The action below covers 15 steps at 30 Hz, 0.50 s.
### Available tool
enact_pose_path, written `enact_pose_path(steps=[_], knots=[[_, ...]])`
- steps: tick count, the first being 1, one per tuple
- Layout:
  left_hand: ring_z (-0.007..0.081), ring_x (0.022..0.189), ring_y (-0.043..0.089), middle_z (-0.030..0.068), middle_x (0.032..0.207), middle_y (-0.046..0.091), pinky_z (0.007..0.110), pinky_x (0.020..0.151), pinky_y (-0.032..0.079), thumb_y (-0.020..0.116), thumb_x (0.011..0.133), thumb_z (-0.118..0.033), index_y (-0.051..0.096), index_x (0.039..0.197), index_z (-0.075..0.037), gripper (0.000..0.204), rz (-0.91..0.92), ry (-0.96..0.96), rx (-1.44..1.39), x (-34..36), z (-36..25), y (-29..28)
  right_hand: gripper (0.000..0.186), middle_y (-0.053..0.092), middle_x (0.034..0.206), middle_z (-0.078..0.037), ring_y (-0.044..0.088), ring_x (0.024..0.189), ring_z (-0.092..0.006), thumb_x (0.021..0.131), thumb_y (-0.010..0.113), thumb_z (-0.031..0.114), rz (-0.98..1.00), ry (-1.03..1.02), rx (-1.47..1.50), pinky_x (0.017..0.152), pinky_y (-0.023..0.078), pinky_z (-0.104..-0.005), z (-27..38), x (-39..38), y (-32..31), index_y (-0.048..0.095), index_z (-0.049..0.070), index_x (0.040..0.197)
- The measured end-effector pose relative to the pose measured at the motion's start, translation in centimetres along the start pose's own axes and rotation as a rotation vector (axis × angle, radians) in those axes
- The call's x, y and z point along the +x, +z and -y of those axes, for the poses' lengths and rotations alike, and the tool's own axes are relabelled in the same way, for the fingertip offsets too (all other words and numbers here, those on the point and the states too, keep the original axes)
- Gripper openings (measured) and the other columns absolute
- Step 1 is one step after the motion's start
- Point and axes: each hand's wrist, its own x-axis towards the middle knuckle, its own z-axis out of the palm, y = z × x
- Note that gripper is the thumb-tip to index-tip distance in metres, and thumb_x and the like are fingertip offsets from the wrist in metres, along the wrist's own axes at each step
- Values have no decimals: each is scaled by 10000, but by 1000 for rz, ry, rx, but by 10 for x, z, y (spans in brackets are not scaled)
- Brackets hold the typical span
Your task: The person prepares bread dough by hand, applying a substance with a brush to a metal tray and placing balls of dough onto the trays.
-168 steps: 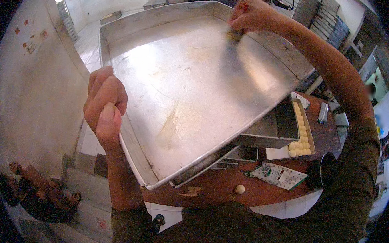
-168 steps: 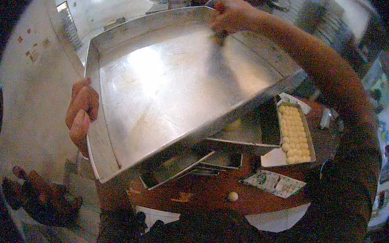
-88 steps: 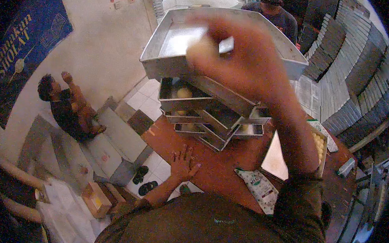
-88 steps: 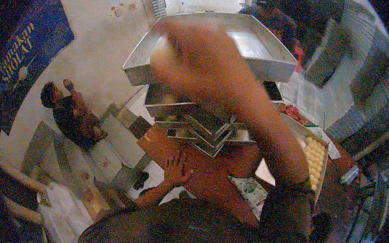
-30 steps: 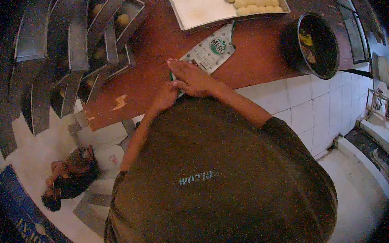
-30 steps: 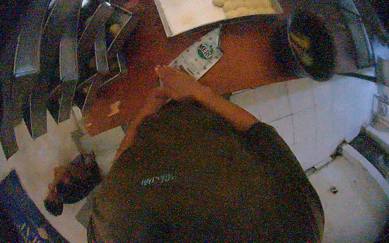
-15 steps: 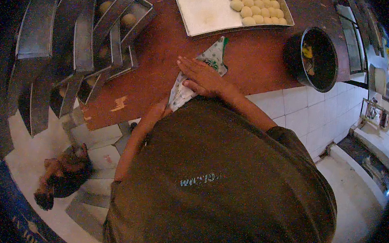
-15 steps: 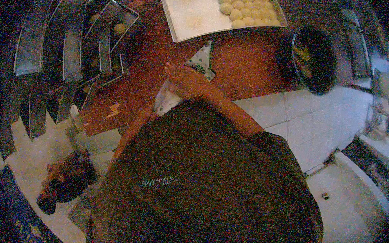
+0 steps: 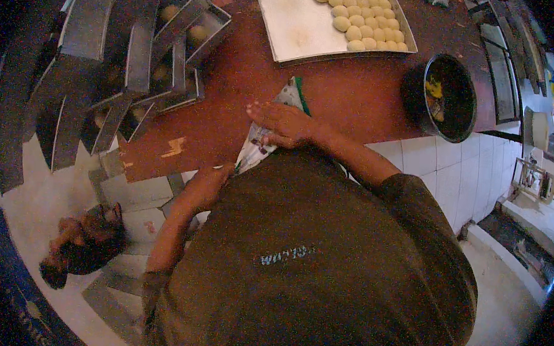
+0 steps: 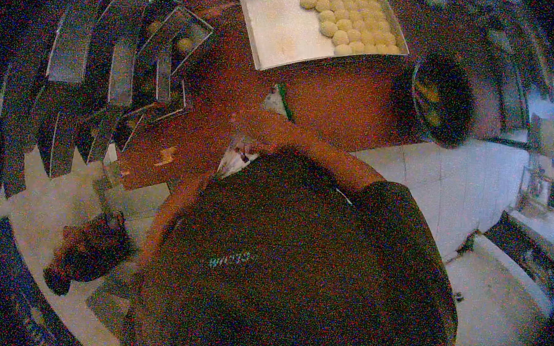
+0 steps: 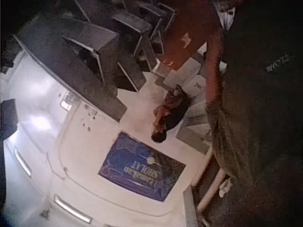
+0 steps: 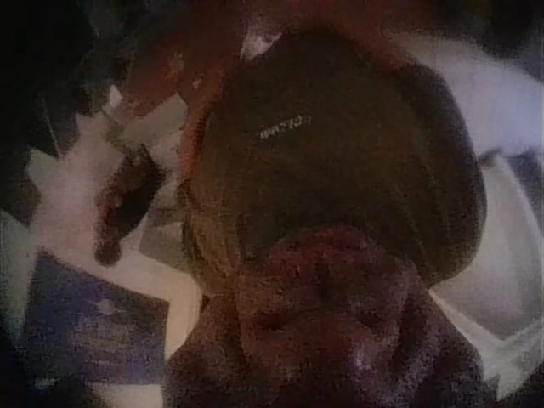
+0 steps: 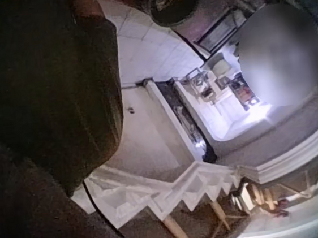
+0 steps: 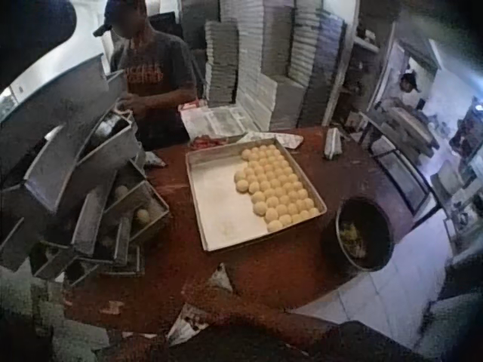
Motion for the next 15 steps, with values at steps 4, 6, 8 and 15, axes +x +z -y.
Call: enact_pose_path(steps=[4, 6, 8, 15], knots=[[456, 913, 674, 268, 929, 683, 555, 796, 522, 531, 925, -132, 604, 1147, -26, 256, 113, -102, 187, 2, -18, -15, 722, 253, 1649, -153, 202, 1534, -334, 1046, 374, 514, 107, -80, -11, 1245, 169, -478, 3, 13, -16, 262, 43, 1582], [448, 895, 682, 272, 915, 682, 555, 773, 535, 545, 913, -122, 605, 1136, -19, 253, 93, -24, 254, 12, -24, -14, 687, 293, 1636, -136, 229, 1526, -324, 1052, 367, 515, 193, -120, 22, 1240, 191, -468, -13, 23, -10, 311, 68, 1570], [440, 900, 686, 278, 897, 678, 550, 770, 544, 552, 910, -118, 605, 1115, -2, 242, 38, 110, 289, 32, -43, -10, 636, 353, 1608, -132, 282, 1506, -321, 1055, 379, 499, 290, -163, 161, 1229, 225, -459, -33, 41, -2, 394, 77, 1531], [455, 1005, 671, 297, 1094, 681, 535, 915, 524, 484, 1022, -449, 593, 1290, -30, 508, 240, 492, -85, 167, -171, 22, 375, 596, 1396, -171, 457, 1401, -334, 972, 577, 322, 456, -178, 608, 1155, 351, -437, -70, 86, -12, 707, 93, 1239]])
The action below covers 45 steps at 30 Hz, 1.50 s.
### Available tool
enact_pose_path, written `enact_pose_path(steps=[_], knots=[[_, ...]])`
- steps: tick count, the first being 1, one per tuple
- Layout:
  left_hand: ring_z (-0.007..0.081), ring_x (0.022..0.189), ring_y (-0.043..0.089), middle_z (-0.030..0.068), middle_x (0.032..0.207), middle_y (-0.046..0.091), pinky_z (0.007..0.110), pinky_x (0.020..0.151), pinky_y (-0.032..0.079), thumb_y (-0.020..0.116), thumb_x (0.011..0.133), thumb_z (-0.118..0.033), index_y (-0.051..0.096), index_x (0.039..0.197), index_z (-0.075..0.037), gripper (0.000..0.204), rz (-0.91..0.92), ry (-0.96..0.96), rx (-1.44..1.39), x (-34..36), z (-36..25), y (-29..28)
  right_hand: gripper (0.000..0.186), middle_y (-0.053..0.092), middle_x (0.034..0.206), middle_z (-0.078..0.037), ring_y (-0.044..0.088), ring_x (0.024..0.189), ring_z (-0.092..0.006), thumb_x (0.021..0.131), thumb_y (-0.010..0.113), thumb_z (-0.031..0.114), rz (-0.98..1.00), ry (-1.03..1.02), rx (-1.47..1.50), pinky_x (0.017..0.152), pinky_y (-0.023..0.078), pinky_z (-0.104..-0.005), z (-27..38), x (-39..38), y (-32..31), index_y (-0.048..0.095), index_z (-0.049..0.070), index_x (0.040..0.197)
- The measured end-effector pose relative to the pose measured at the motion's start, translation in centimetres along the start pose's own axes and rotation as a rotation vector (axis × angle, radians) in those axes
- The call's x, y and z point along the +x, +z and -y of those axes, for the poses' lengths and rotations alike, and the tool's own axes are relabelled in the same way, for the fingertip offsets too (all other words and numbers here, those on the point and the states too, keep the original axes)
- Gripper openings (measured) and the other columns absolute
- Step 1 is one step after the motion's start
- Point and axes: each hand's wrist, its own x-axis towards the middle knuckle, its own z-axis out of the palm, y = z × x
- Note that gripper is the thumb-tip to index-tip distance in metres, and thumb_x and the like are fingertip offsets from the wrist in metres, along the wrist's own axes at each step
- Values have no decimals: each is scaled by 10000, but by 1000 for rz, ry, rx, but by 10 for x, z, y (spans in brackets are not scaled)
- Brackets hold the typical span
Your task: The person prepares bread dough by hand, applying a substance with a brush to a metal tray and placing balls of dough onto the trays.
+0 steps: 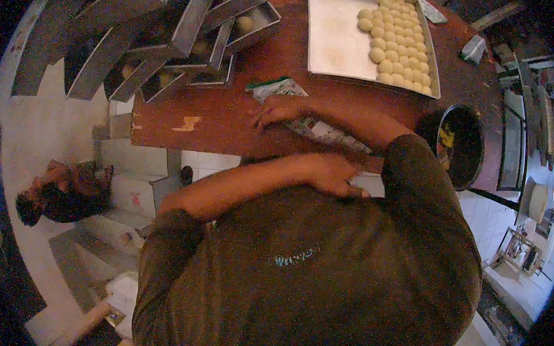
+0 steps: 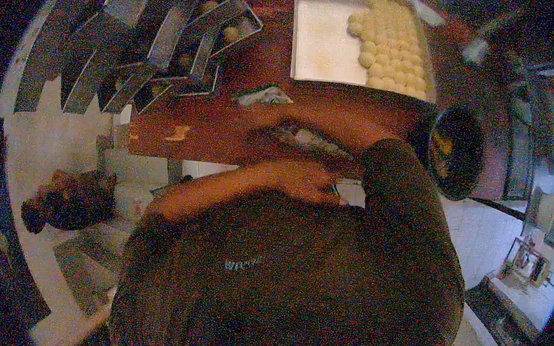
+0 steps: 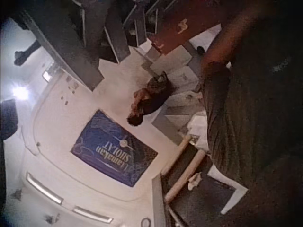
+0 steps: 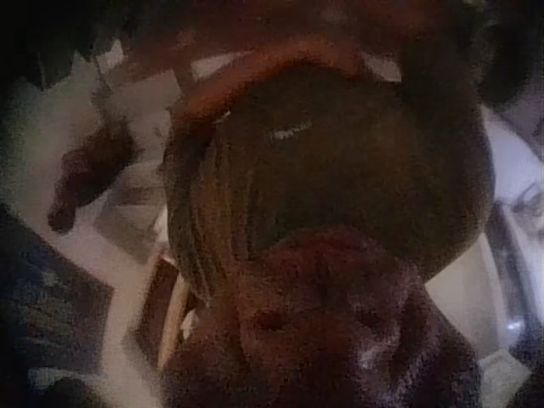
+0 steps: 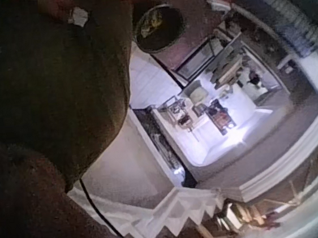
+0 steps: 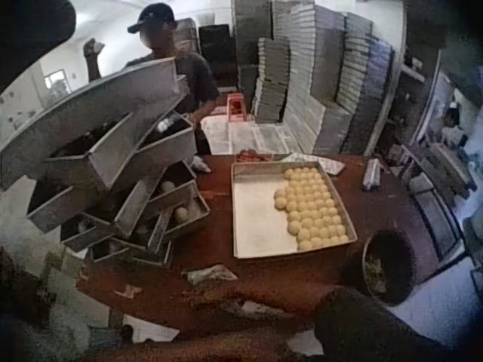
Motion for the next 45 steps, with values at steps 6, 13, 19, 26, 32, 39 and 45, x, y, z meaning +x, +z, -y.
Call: enact_pose_path(steps=[6, 13, 19, 26, 32, 39, 45], knots=[[346, 1023, 687, 195, 1102, 715, 432, 896, 523, 521, 1033, -458, 686, 1151, -9, 493, -148, 6, -304, -58, 8, -20, 199, 724, 1041, -171, 667, 1034, -343, 868, 691, 221, -47, 161, -750, 858, 536, -438, 110, -33, -13, 752, 77, 990], [455, 1263, 483, 202, 1521, 357, 580, 1002, 421, 601, 935, -582, 351, 1491, -12, 835, -849, -823, 420, -198, 175, 98, 170, 707, 983, -143, 697, 882, -332, 853, 664, 170, -999, 665, -957, 745, 556, -430, 53, -151, -109, 728, 87, 987], [543, 1340, 373, 254, 1661, 75, 671, 1014, 383, 747, 813, -565, 105, 1591, 20, 1166, -719, -898, 845, -202, 221, 139, 206, 671, 996, -196, 662, 864, -381, 869, 571, 129, -883, 534, -1944, 756, 538, -472, -43, -184, -179, 676, 91, 1041], [348, 1244, 553, 221, 1437, 522, 498, 1019, 446, 724, 910, -370, 349, 1522, -11, 802, -849, -584, 80, -218, 160, 77, 174, 718, 838, -169, 700, 802, -387, 837, 608, 209, -874, 929, -1256, 747, 556, -503, 2, -178, -229, 751, 116, 872], [231, 1170, 600, 128, 1306, 647, 374, 1018, 470, 638, 994, -406, 539, 1354, -47, 517, -1439, -186, -1300, -171, 143, 60, 276, 765, 1056, -94, 689, 957, -122, 923, 716, 137, -1066, 287, -234, 856, 545, -296, 90, -40, -45, 724, 24, 1175], [234, 991, 674, 150, 1185, 671, 368, 850, 559, 657, 983, -234, 527, 1386, -22, 473, -1644, -453, -547, -210, 210, 69, 1098, 269, 1613, -257, 258, 1496, -426, 841, 769, 474, -951, 188, -599, 1213, 247, -499, 96, -5, 23, 131, -29, 1579], [362, 896, 702, 180, 989, 726, 445, 816, 554, 689, 848, -78, 673, 1232, -25, 388, -1589, -702, -256, -228, 179, 52, 1022, 325, 1567, -284, 347, 1441, -450, 865, 648, 628, -887, 501, -952, 1146, 300, -595, 20, -2, 30, 262, -31, 1543]])
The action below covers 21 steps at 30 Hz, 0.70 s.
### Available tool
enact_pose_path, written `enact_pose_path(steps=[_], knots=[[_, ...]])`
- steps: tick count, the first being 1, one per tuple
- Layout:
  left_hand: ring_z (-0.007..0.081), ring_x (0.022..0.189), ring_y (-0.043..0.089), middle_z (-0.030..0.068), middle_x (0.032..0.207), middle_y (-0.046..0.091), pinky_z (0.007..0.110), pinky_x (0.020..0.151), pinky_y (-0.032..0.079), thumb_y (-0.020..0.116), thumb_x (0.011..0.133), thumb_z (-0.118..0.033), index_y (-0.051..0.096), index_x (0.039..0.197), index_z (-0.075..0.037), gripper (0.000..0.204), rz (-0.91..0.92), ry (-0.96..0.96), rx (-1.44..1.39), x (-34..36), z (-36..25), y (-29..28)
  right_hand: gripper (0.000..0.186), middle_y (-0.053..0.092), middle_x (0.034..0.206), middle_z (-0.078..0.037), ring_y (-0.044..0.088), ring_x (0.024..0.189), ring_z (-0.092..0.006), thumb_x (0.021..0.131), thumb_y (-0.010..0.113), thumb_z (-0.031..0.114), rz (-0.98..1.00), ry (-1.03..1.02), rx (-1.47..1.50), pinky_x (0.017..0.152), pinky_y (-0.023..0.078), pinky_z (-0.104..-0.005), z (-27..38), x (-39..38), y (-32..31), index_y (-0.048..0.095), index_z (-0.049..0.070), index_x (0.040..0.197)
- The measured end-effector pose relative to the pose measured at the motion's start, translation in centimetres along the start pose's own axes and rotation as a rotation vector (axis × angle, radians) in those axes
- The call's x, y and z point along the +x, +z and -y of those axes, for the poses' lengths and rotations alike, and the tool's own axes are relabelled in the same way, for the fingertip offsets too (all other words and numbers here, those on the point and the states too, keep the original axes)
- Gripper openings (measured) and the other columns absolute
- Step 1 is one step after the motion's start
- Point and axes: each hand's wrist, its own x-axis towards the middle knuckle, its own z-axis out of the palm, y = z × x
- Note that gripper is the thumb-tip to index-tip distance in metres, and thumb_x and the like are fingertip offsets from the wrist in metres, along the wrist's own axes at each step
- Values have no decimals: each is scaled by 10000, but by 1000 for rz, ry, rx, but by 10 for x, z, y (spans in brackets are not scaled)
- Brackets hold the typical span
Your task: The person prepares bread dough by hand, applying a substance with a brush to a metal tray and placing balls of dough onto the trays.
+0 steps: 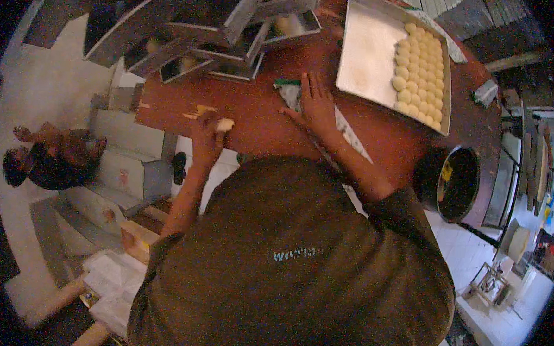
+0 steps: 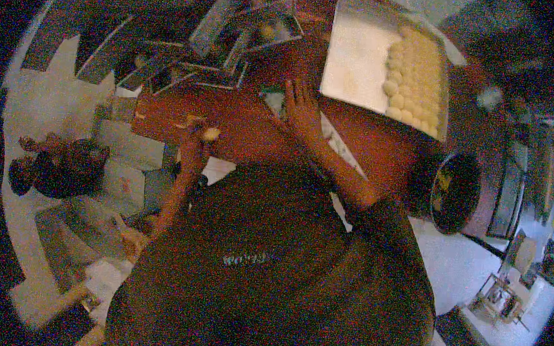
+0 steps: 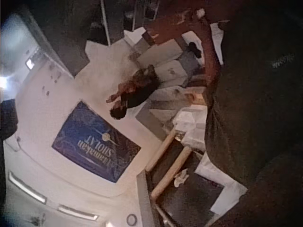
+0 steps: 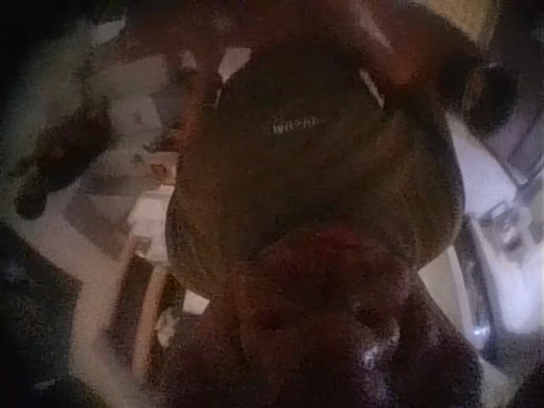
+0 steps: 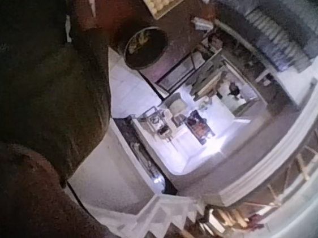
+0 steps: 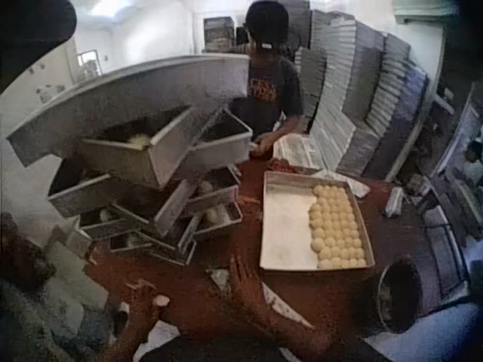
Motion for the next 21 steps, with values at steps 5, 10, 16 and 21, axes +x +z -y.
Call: enact_pose_path(steps=[5, 10, 16, 21], knots=[[348, 932, 693, 186, 1107, 702, 424, 788, 555, 693, 862, -102, 698, 1120, -13, 274, -58, 290, 168, -31, 48, 12, 849, 548, 1362, -239, 521, 1274, -397, 834, 707, 555, 147, -29, -39, 1049, 378, -578, 2, -2, 6, 461, 10, 1438], [178, 918, 678, 80, 1079, 714, 326, 785, 539, 656, 966, -228, 683, 1111, -17, 258, 20, -417, -909, -14, -13, 1, 632, 714, 953, -197, 681, 941, -374, 786, 780, 468, 359, 60, 96, 897, 491, -527, 15, 28, -37, 637, 44, 1232], [339, 977, 666, 188, 1242, 636, 430, 802, 543, 642, 863, -93, 611, 1290, -56, 430, -37, 276, 298, -6, 81, 45, 507, 700, 784, -154, 658, 688, -262, 725, 868, 424, 238, -28, 505, 683, 522, -417, 31, 40, -97, 701, 13, 971], [428, 1093, 621, 238, 1261, 609, 476, 918, 514, 674, 890, -189, 580, 1338, -41, 481, 23, 527, 440, -24, 66, 48, 459, 626, 730, -110, 552, 646, -172, 773, 842, 383, 332, 25, 781, 643, 478, -352, 24, 18, -108, 667, 38, 1022]])
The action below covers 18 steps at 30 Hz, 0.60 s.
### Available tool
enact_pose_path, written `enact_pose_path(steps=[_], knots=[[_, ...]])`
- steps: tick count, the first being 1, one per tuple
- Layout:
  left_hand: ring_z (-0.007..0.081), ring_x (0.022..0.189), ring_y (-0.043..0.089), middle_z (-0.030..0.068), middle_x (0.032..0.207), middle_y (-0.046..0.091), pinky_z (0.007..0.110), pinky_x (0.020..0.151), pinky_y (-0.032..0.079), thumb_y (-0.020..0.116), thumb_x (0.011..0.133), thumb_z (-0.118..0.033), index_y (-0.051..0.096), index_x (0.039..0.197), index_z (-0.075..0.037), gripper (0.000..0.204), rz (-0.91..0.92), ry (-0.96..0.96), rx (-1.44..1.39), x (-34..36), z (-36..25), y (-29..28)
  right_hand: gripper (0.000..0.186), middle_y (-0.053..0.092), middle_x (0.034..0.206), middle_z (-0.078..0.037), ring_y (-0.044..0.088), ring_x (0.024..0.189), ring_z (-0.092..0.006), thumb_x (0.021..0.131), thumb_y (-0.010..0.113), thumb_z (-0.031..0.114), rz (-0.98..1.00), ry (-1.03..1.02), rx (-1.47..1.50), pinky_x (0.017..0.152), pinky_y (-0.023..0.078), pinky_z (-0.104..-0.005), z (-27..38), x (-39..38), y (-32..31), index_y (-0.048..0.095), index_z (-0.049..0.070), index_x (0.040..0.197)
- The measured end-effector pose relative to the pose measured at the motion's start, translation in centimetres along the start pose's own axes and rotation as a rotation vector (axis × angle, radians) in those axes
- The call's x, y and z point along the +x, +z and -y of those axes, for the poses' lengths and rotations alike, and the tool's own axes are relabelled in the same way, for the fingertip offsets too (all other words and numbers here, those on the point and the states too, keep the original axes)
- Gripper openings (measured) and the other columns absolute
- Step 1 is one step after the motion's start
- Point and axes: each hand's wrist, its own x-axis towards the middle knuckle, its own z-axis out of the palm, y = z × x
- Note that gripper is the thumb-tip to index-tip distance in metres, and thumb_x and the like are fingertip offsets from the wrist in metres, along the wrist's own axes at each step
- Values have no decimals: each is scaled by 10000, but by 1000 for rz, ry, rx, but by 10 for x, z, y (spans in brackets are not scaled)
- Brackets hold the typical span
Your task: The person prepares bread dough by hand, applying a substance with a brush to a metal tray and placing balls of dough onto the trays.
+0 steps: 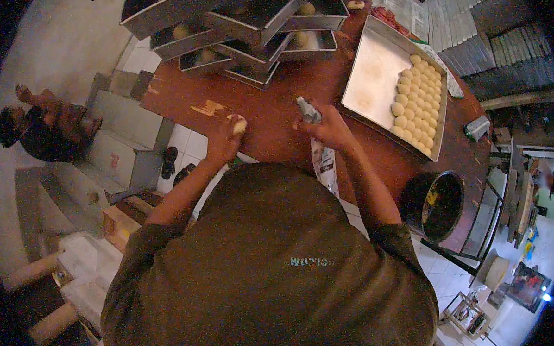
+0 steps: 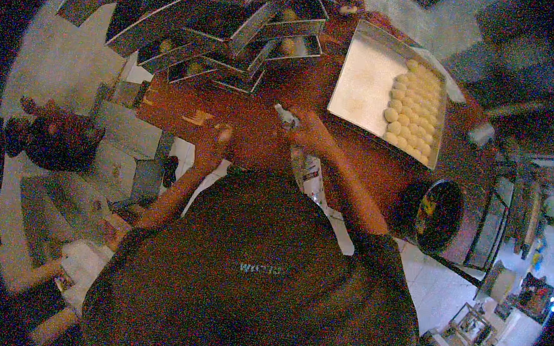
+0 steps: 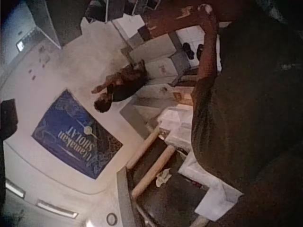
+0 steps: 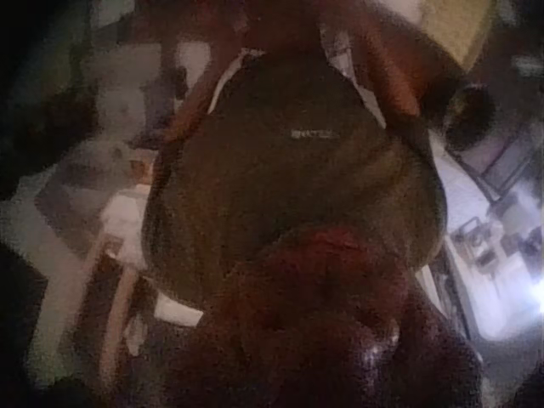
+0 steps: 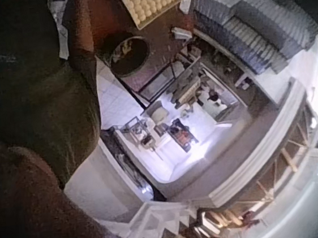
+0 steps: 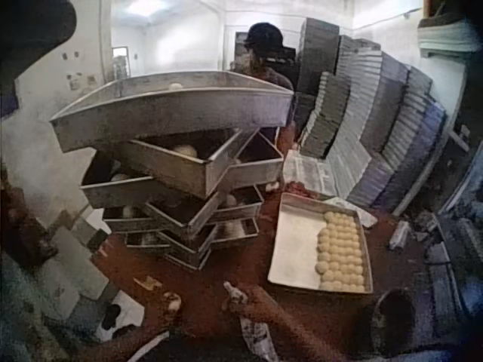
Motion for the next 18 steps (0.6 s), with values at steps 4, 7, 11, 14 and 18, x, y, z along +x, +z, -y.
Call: enact_pose_path(steps=[4, 7, 11, 14, 18], knots=[[319, 1217, 597, 151, 1303, 618, 444, 1011, 490, 599, 1007, -395, 526, 1354, -15, 519, 208, -711, -1104, 55, -54, -27, 475, 672, 771, -166, 647, 666, -288, 779, 813, 412, -106, -64, -226, 652, 507, -417, 22, -6, 0, 694, 69, 1086], [280, 1204, 614, 126, 1284, 635, 432, 1040, 490, 570, 1023, -420, 504, 1363, -29, 521, 142, -803, -1699, 79, -90, -20, 558, 710, 920, -199, 687, 822, -396, 774, 758, 484, -84, -30, -454, 720, 549, -496, 36, -7, -9, 663, 136, 1200], [278, 1220, 600, 149, 1310, 613, 438, 1041, 488, 515, 1020, -518, 490, 1370, -21, 609, 214, -787, -2064, 98, -122, -31, 376, 695, 780, -181, 678, 755, -412, 750, 770, 391, -69, 9, -714, 671, 537, -511, 61, -6, -24, 707, 115, 997], [290, 1255, 572, 163, 1355, 581, 435, 1056, 471, 452, 953, -712, 458, 1386, 14, 845, 391, -673, -2311, 101, -135, -57, 324, 691, 763, -175, 678, 740, -410, 737, 762, 370, 14, -45, -862, 666, 535, -514, 68, -3, -39, 698, 119, 931], [303, 1290, 541, 185, 1394, 544, 435, 1100, 427, 384, 848, -874, 417, 1408, 59, 1088, 359, -669, -2380, 100, -155, -82, 359, 700, 770, -182, 685, 741, -402, 704, 767, 360, 68, -18, -896, 670, 541, -508, 72, -1, -40, 714, 110, 956]])
